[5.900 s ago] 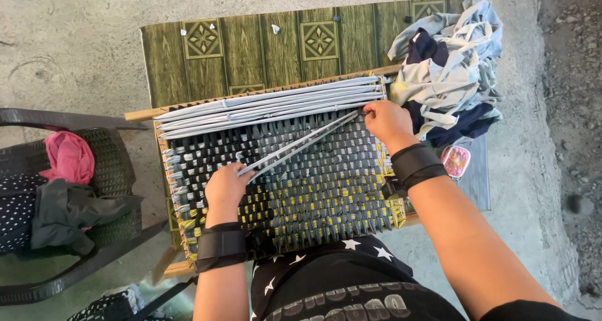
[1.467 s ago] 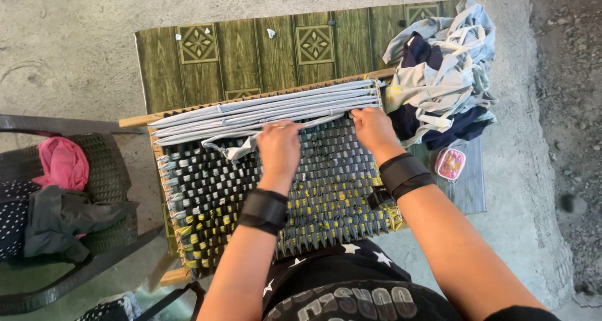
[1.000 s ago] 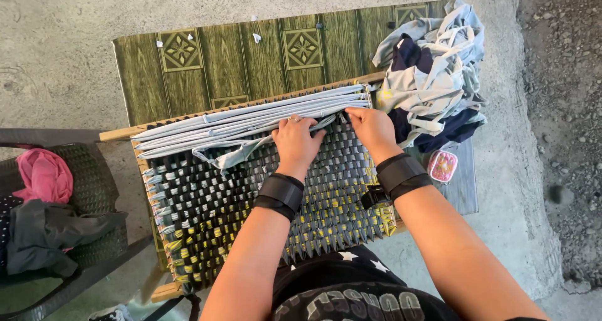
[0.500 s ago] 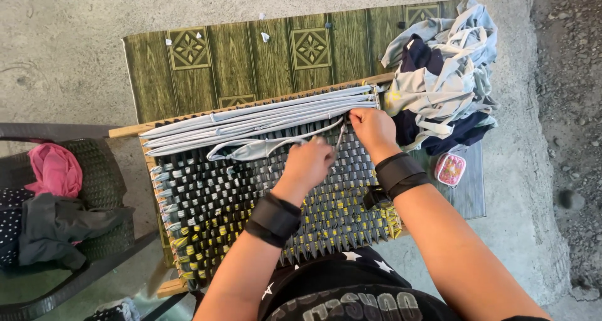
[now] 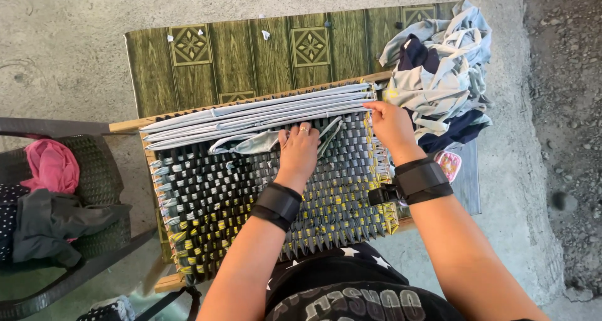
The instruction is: The person weaves a rug or mat using fabric strips on a manual loom.
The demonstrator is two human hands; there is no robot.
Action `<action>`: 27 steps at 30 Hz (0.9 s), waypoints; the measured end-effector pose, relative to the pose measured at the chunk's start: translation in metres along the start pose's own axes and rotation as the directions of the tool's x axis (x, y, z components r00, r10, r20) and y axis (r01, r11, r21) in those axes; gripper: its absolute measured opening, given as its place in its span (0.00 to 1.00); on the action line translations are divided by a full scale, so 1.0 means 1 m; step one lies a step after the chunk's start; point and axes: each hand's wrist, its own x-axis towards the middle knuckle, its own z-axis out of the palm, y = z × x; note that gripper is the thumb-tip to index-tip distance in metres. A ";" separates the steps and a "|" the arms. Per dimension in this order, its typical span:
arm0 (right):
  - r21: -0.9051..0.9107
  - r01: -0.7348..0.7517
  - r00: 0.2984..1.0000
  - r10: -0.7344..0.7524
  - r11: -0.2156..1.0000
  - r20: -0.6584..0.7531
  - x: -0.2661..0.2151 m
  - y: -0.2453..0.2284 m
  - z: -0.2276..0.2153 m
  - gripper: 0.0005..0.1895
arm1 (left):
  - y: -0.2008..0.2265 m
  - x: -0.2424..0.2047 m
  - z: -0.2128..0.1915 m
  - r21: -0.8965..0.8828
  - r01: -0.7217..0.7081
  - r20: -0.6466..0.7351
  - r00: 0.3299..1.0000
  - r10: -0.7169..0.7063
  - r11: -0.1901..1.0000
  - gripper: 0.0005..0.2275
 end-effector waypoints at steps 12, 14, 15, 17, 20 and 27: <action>-0.271 0.371 0.929 -0.349 0.888 0.125 -0.042 0.008 0.049 0.33 | 0.002 -0.062 -0.001 -0.226 0.134 0.348 0.936 -0.048 0.965 0.07; -0.239 0.384 0.922 -0.382 0.892 0.055 -0.040 0.016 0.052 0.32 | -0.004 -0.068 -0.004 -0.272 0.100 0.407 0.913 0.020 0.957 0.08; -0.210 0.393 0.914 -0.405 0.895 -0.015 -0.039 0.021 0.052 0.31 | -0.007 -0.070 -0.005 -0.322 0.068 0.464 0.881 0.095 0.944 0.10; -0.165 0.425 0.895 -0.441 0.890 -0.071 -0.047 0.000 0.040 0.30 | -0.004 -0.068 -0.033 -0.315 0.110 0.525 0.848 0.076 0.943 0.11; -0.076 0.549 0.834 -0.541 0.832 0.109 -0.066 -0.044 0.026 0.19 | 0.001 -0.069 -0.056 -0.340 0.217 0.640 0.766 0.056 0.915 0.11; -0.037 0.574 0.814 -0.566 0.818 0.132 -0.051 0.016 0.038 0.18 | -0.015 -0.058 -0.099 -0.065 0.157 0.583 0.808 -0.090 0.986 0.11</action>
